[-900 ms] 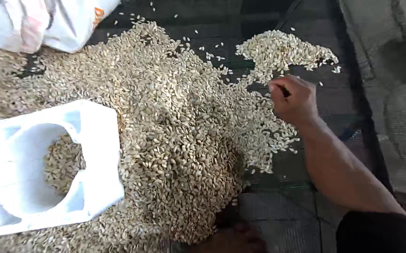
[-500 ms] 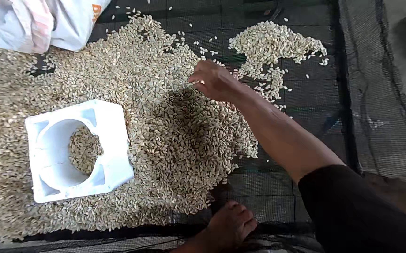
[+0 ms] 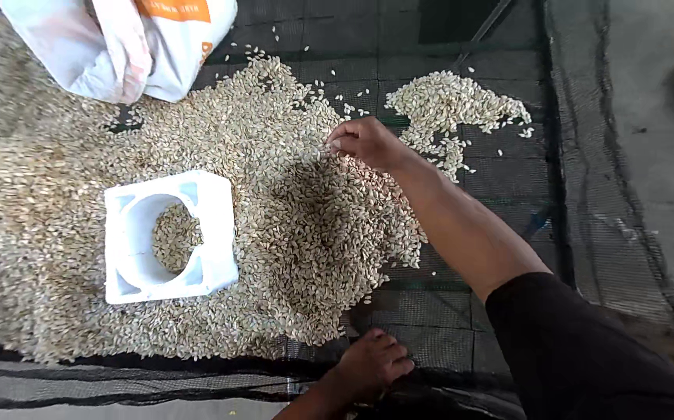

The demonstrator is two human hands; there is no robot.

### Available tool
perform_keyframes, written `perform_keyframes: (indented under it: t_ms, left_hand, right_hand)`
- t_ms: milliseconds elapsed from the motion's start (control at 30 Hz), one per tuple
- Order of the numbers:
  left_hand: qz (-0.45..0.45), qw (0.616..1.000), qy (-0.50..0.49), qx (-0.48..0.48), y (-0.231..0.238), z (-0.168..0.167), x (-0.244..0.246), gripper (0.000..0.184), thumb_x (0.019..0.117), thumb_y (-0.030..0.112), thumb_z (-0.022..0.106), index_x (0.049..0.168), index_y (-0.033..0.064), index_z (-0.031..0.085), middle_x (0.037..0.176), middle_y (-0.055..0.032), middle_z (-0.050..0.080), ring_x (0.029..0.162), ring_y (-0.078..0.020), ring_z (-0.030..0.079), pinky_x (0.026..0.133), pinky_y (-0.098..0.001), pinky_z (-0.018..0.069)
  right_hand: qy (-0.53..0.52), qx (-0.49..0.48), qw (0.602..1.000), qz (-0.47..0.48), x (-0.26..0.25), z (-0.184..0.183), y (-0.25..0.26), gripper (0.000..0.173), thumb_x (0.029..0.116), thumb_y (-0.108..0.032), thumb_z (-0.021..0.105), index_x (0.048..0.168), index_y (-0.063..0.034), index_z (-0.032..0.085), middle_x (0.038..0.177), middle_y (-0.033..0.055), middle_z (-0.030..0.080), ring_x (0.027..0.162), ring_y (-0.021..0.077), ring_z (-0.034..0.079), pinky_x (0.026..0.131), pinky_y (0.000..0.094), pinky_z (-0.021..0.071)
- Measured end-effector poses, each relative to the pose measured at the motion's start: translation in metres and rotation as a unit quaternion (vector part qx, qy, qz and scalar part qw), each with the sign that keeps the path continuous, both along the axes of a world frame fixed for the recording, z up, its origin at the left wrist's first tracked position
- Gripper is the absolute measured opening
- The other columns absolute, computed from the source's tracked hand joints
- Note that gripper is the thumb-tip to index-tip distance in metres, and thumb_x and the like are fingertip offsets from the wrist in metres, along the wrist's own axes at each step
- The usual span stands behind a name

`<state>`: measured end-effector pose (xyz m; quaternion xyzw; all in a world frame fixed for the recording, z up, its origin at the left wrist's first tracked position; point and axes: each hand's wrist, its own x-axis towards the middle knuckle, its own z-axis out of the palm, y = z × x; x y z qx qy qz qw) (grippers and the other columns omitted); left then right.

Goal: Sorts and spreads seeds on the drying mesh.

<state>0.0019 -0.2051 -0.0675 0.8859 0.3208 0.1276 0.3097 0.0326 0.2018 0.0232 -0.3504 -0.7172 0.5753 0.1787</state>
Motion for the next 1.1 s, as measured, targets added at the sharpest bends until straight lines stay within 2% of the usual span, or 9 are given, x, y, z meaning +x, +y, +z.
perform_keyframes:
  t_ms: [133,267,367,533,700,767,900,1033,1100]
  left_hand:
    - [-0.002,1.000,0.024,-0.007,0.000,0.004,0.000,0.049,0.0783,0.018,0.084,0.125,0.0265,0.071,0.120,0.0013,0.070,0.118,-0.0203,0.063,0.106,-0.0428,0.0488]
    - [-0.006,0.999,0.035,-0.013,0.000,0.008,-0.001,0.051,0.0780,0.018,0.085,0.127,0.0263,0.070,0.122,-0.0004,0.070,0.120,-0.0216,0.062,0.108,-0.0452,0.0475]
    - [-0.011,0.998,0.052,-0.020,0.000,0.011,-0.001,0.054,0.0771,0.018,0.085,0.128,0.0266,0.069,0.123,-0.0010,0.069,0.121,-0.0235,0.061,0.109,-0.0468,0.0462]
    - [0.021,0.997,0.072,0.004,-0.009,0.023,0.002,0.039,0.0889,0.008,0.073,0.124,0.0253,0.072,0.121,-0.0011,0.071,0.121,-0.0236,0.062,0.109,-0.0461,0.0458]
    - [0.063,0.996,0.034,-0.052,-0.017,0.045,-0.006,0.021,0.0944,0.006,0.067,0.113,0.0101,0.076,0.117,-0.0105,0.073,0.118,-0.0314,0.065,0.103,-0.0526,0.0491]
    - [0.090,0.991,0.031,-0.098,-0.018,0.067,-0.032,0.016,0.0965,0.012,0.066,0.109,0.0078,0.076,0.112,-0.0135,0.073,0.111,-0.0347,0.067,0.093,-0.0558,0.0518]
    - [0.191,0.953,0.010,-0.236,-0.040,0.121,-0.118,0.025,0.1044,0.023,0.059,0.112,0.0048,0.075,0.109,-0.0194,0.074,0.107,-0.0393,0.070,0.093,-0.0620,0.0527]
    - [0.299,0.927,0.013,-0.226,-0.099,0.134,-0.222,0.034,0.1024,0.036,0.061,0.108,0.0068,0.076,0.103,-0.0187,0.076,0.101,-0.0408,0.072,0.085,-0.0660,0.0541]
    - [0.345,0.902,0.023,-0.259,-0.135,0.148,-0.281,0.037,0.1050,0.036,0.057,0.114,0.0051,0.074,0.109,-0.0211,0.074,0.106,-0.0432,0.070,0.091,-0.0665,0.0521]
  right_hand:
    - [0.056,-0.097,0.993,-0.032,0.008,0.022,-0.006,0.021,0.1042,-0.006,0.053,0.116,0.0018,0.069,0.098,0.0083,0.072,0.080,0.0096,0.066,0.076,0.0281,0.0555]
    - [0.059,-0.109,0.991,-0.039,0.015,0.046,-0.014,0.020,0.1036,-0.004,0.054,0.116,0.0023,0.068,0.098,0.0085,0.072,0.082,0.0091,0.065,0.077,0.0273,0.0547]
    - [-0.004,-0.013,0.999,-0.031,0.014,0.054,-0.020,0.021,0.1018,-0.008,0.058,0.118,0.0022,0.066,0.103,0.0135,0.072,0.087,0.0181,0.069,0.083,0.0376,0.0585]
    - [-0.087,0.040,0.995,-0.034,0.002,0.064,-0.047,0.039,0.1078,-0.025,0.054,0.141,-0.0041,0.055,0.134,0.0167,0.064,0.114,0.0270,0.068,0.100,0.0480,0.0564]
    - [-0.047,-0.022,0.997,-0.054,-0.017,0.058,-0.103,0.036,0.1090,-0.021,0.045,0.130,0.0024,0.062,0.116,0.0158,0.069,0.096,0.0191,0.069,0.085,0.0371,0.0574]
    - [-0.009,-0.054,0.997,-0.060,-0.027,0.055,-0.138,0.035,0.1083,-0.019,0.044,0.123,0.0061,0.063,0.105,0.0136,0.070,0.085,0.0156,0.067,0.079,0.0342,0.0574]
    - [0.036,-0.149,0.987,0.054,-0.060,0.069,-0.226,0.038,0.1051,-0.027,0.042,0.107,0.0030,0.066,0.088,0.0042,0.071,0.079,0.0134,0.068,0.080,0.0360,0.0589]
    - [-0.111,-0.130,0.950,0.260,-0.147,0.075,-0.325,0.036,0.1076,-0.024,0.047,0.122,0.0024,0.067,0.112,0.0145,0.073,0.097,0.0219,0.072,0.091,0.0416,0.0585]
    - [-0.178,-0.066,0.929,0.317,-0.205,0.071,-0.368,0.035,0.1080,-0.024,0.050,0.129,-0.0004,0.066,0.123,0.0176,0.069,0.111,0.0255,0.068,0.102,0.0441,0.0534]
